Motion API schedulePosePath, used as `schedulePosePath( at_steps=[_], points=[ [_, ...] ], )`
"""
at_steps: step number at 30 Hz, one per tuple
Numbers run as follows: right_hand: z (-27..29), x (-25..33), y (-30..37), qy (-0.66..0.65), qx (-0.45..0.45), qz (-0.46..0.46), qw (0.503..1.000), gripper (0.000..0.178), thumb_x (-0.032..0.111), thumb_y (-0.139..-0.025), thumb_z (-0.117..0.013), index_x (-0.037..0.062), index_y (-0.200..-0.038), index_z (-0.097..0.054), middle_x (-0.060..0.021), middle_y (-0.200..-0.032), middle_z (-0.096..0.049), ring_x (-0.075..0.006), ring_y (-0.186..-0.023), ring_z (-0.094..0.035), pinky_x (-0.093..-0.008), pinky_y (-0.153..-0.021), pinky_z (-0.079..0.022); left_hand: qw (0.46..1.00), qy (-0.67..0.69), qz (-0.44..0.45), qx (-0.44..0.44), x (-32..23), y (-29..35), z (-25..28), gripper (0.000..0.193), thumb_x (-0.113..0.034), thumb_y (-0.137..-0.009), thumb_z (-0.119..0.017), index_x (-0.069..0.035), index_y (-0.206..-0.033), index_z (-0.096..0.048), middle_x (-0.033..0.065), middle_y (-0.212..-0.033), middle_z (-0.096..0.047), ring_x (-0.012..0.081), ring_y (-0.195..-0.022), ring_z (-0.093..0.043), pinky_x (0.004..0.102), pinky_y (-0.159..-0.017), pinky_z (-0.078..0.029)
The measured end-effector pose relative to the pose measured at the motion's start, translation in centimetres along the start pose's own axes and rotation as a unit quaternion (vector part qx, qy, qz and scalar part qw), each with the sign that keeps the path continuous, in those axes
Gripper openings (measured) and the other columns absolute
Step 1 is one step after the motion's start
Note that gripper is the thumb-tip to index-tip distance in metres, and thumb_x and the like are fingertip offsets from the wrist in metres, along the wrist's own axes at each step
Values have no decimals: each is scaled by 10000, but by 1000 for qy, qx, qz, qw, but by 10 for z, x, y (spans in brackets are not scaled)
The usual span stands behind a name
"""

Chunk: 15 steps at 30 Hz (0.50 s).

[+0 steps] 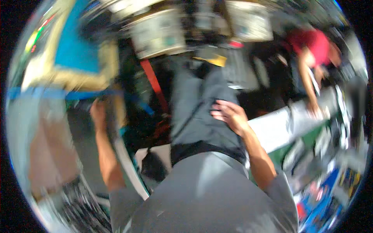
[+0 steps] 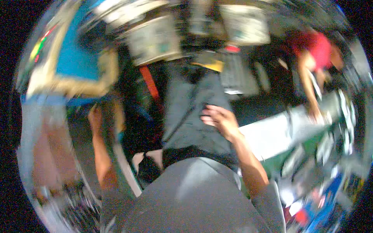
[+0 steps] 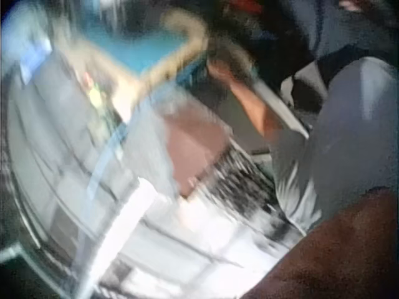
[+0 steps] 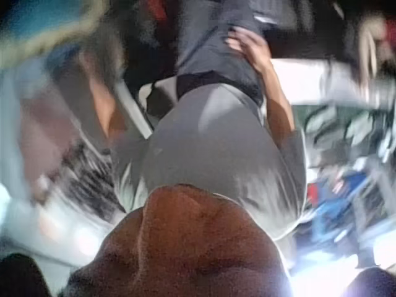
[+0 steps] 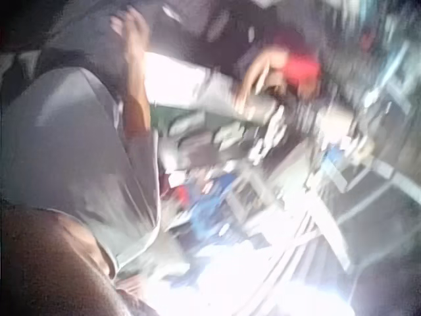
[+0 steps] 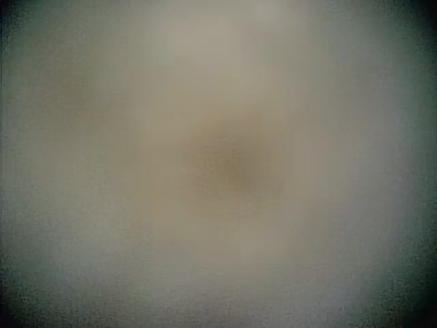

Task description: Operate industrial machinery to bond soles to shoe uppers.

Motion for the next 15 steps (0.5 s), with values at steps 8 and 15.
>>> schedulePosePath(
  at_steps=[8, 15],
  points=[
    [220, -36, 184, 403, -489, 116, 765, 502, 234, -1025, -688, -89, -1408, -651, -202, -1227, -785, -267, -1107, -756, -391, -989, -583, 829, 472, 32, 299, -342, 88, -205, 487, -399, -1121, -611, 64, -1089, -760, 181, -1021, -768, 237, -954, -740, 376, -918, -601],
    [282, -217, 499, 266, -756, -141, 581, 607, 370, -916, -751, -29, -1370, -698, -280, -1314, -737, -404, -1281, -702, -451, -1114, -530, 721, 452, -98, 516, -468, 200, -267, 302, -208, -1123, -622, 62, -1205, -731, 126, -1031, -746, 221, -958, -742, 358, -930, -607]
  ],
)
Point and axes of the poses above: each hand's wrist, its own y-axis away from the middle knuckle, its own z-axis out of the back of the hand, x = y × z, the point moved 2 cm from there along -y, towards the middle knuckle
